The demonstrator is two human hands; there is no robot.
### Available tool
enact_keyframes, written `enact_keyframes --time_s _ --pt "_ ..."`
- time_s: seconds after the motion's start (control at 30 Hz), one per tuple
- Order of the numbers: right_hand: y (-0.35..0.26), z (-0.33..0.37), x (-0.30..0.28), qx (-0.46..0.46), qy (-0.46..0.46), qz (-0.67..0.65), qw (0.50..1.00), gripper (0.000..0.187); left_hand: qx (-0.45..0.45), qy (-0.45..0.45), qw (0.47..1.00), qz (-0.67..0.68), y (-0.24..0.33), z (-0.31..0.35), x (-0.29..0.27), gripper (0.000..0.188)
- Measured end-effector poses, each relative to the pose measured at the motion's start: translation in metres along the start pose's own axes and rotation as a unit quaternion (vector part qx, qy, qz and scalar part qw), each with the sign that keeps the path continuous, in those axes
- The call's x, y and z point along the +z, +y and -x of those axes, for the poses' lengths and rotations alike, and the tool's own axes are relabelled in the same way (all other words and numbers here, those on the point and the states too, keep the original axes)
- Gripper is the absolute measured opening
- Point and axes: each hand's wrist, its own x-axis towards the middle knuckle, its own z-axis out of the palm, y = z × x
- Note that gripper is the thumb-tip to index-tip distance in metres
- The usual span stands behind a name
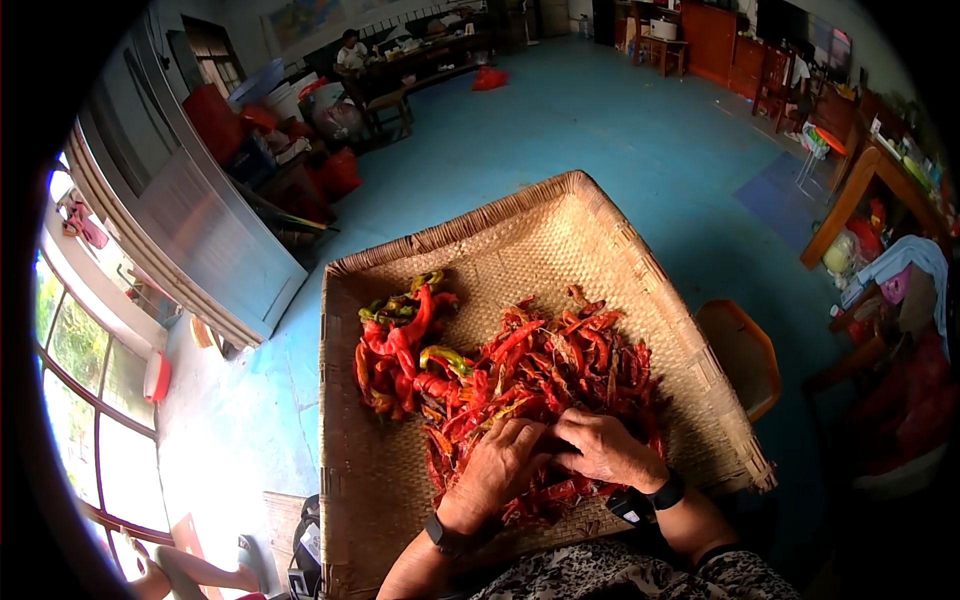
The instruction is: The person sorts dried red peppers in a woven tray by hand, picking up individual peppers to pull off the stems and dropping the peppers back into the pile. The person also moves some peppers to the side of the tray and occasionally discards stems into a separate container.
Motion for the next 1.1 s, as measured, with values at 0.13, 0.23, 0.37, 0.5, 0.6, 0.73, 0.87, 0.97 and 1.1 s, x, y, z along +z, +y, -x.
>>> enact_keyframes --time_s 0.13,0.23,0.37,0.5,0.6,0.73,0.87,0.97,1.1 --pt "-0.001 -0.002 -0.002 -0.011 0.023 -0.008 1.000 0.021 0.019 0.018 0.999 -0.019 -0.001 0.001 0.004 0.032" --pt "-0.002 -0.003 -0.002 -0.003 0.015 0.029 0.999 0.020 0.006 0.012 1.000 0.006 -0.005 0.001 0.010 0.028" --pt "-0.002 -0.004 -0.001 0.024 0.016 0.030 0.999 0.012 0.014 0.038 0.999 0.036 -0.004 0.000 0.007 0.025" --pt "0.004 -0.005 -0.006 0.028 0.103 -0.062 0.992 0.009 -0.007 0.114 0.987 0.109 0.000 -0.003 0.002 0.025" --pt "0.007 -0.005 -0.003 0.036 0.170 -0.122 0.977 0.010 -0.062 0.132 0.978 0.149 0.001 0.005 -0.001 0.027" --pt "0.017 0.003 -0.009 0.109 0.214 -0.137 0.961 0.012 -0.139 0.137 0.960 0.202 -0.008 0.010 0.009 0.020" --pt "0.026 0.009 -0.004 0.126 0.246 -0.287 0.917 0.009 -0.212 0.119 0.933 0.267 -0.012 0.013 0.014 0.018" --pt "0.029 0.006 -0.005 0.163 0.258 -0.377 0.875 0.014 -0.183 0.134 0.948 0.223 -0.026 0.018 0.022 0.016" --pt "0.013 0.005 -0.024 0.162 0.189 -0.465 0.849 0.033 -0.234 0.127 0.921 0.284 -0.030 0.013 0.027 0.016"
